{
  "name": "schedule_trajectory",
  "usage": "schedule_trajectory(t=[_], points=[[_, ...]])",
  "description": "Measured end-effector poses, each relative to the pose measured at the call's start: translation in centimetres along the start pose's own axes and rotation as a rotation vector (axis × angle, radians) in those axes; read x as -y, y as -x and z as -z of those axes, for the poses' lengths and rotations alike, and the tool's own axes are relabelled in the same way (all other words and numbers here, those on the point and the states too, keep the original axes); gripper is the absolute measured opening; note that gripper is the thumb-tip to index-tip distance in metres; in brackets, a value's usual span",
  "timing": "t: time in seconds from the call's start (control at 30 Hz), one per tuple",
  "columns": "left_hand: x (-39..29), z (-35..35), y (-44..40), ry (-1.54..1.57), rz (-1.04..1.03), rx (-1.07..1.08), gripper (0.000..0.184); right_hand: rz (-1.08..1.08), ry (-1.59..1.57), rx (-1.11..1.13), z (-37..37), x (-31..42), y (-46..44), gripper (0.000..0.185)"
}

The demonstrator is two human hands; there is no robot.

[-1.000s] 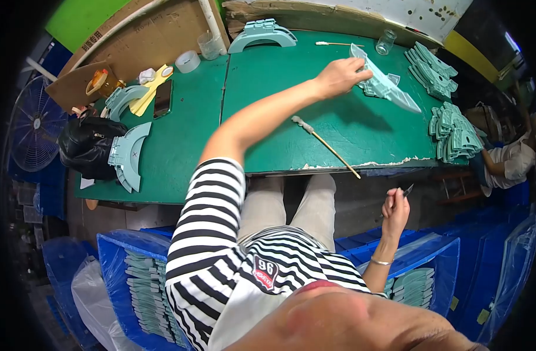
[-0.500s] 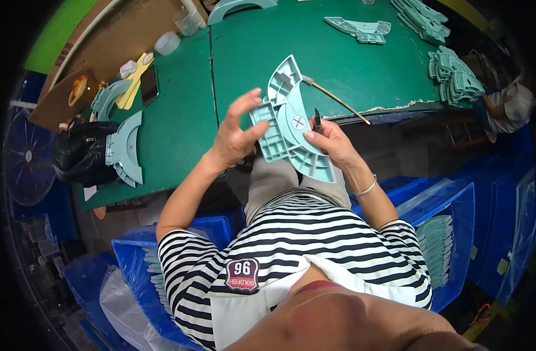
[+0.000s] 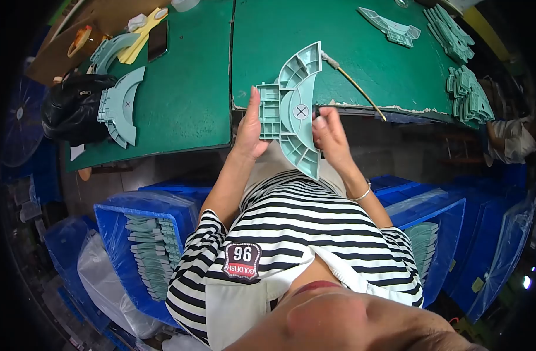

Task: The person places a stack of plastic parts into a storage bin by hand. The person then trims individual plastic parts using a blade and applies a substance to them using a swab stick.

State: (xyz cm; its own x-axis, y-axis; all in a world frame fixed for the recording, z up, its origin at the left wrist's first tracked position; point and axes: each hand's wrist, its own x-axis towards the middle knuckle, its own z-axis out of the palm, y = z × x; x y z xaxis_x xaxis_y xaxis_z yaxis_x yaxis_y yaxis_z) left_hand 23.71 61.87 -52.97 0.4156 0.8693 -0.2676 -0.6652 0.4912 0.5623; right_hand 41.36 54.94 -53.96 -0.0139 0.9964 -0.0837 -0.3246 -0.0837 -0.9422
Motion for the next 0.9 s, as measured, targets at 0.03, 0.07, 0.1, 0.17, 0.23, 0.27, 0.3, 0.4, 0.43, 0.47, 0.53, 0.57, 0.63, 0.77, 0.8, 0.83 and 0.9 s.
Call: schedule_trajectory(t=[0.03,0.07,0.1,0.17,0.23,0.27,0.3,0.4,0.43,0.47,0.53,0.57,0.63,0.77,0.8,0.83,0.9], points=[[0.1,0.1,0.0,-0.012,0.002,-0.008,0.056,0.038,-0.033,0.047,1.0,0.2,-0.1,0.014],[0.0,0.2,0.1,-0.007,-0.009,0.004,0.055,0.070,-0.013,0.031,1.8,0.6,-0.2,0.014],[-0.1,0.1,0.2,-0.014,-0.011,-0.006,0.055,0.102,0.008,0.014,2.4,1.0,-0.3,0.013],[-0.1,-0.1,0.2,-0.029,-0.013,-0.020,0.057,0.240,0.149,-0.050,2.6,2.0,-0.3,0.018],[0.1,0.0,-0.1,0.004,-0.001,-0.012,0.055,0.664,0.465,-0.106,2.3,2.0,-1.7,0.019],[0.1,-0.2,-0.1,0.011,0.008,-0.008,0.055,0.631,0.487,-0.119,1.9,2.2,-1.8,0.019],[0.1,-0.5,-0.2,0.017,0.017,-0.005,0.054,0.596,0.508,-0.131,1.6,2.5,-1.7,0.020],[0.4,-0.8,-0.4,0.048,0.036,-0.008,0.050,0.459,0.573,-0.063,2.2,2.1,-1.0,0.026],[0.5,-0.8,-0.4,0.054,0.036,-0.020,0.048,0.408,0.593,-0.021,2.4,1.9,-0.7,0.029],[0.6,-0.8,-0.5,0.061,0.037,-0.013,0.048,0.403,0.601,-0.044,2.2,1.7,-0.7,0.037],[0.6,-1.2,-0.5,0.057,0.032,-0.009,0.047,0.403,0.618,-0.017,2.1,1.4,-0.6,0.037],[0.6,-1.2,-0.5,0.054,0.029,-0.008,0.047,0.402,0.625,-0.003,2.0,1.2,-0.6,0.037],[0.6,-1.2,-0.6,0.074,0.040,-0.020,0.047,0.399,0.613,0.012,1.9,1.2,-0.6,0.036],[0.8,-1.0,-0.8,0.104,0.051,-0.029,0.046,0.407,0.615,0.047,1.8,1.1,-0.8,0.035],[0.9,-1.0,-0.8,0.099,0.050,-0.041,0.046,0.412,0.624,0.057,1.9,1.0,-0.7,0.034],[0.9,-0.9,-0.9,0.095,0.048,-0.054,0.045,0.411,0.641,0.064,1.9,1.1,-0.7,0.034],[0.8,-0.7,-1.1,0.090,0.041,-0.081,0.045,0.406,0.675,0.080,1.9,1.2,-0.6,0.033]])
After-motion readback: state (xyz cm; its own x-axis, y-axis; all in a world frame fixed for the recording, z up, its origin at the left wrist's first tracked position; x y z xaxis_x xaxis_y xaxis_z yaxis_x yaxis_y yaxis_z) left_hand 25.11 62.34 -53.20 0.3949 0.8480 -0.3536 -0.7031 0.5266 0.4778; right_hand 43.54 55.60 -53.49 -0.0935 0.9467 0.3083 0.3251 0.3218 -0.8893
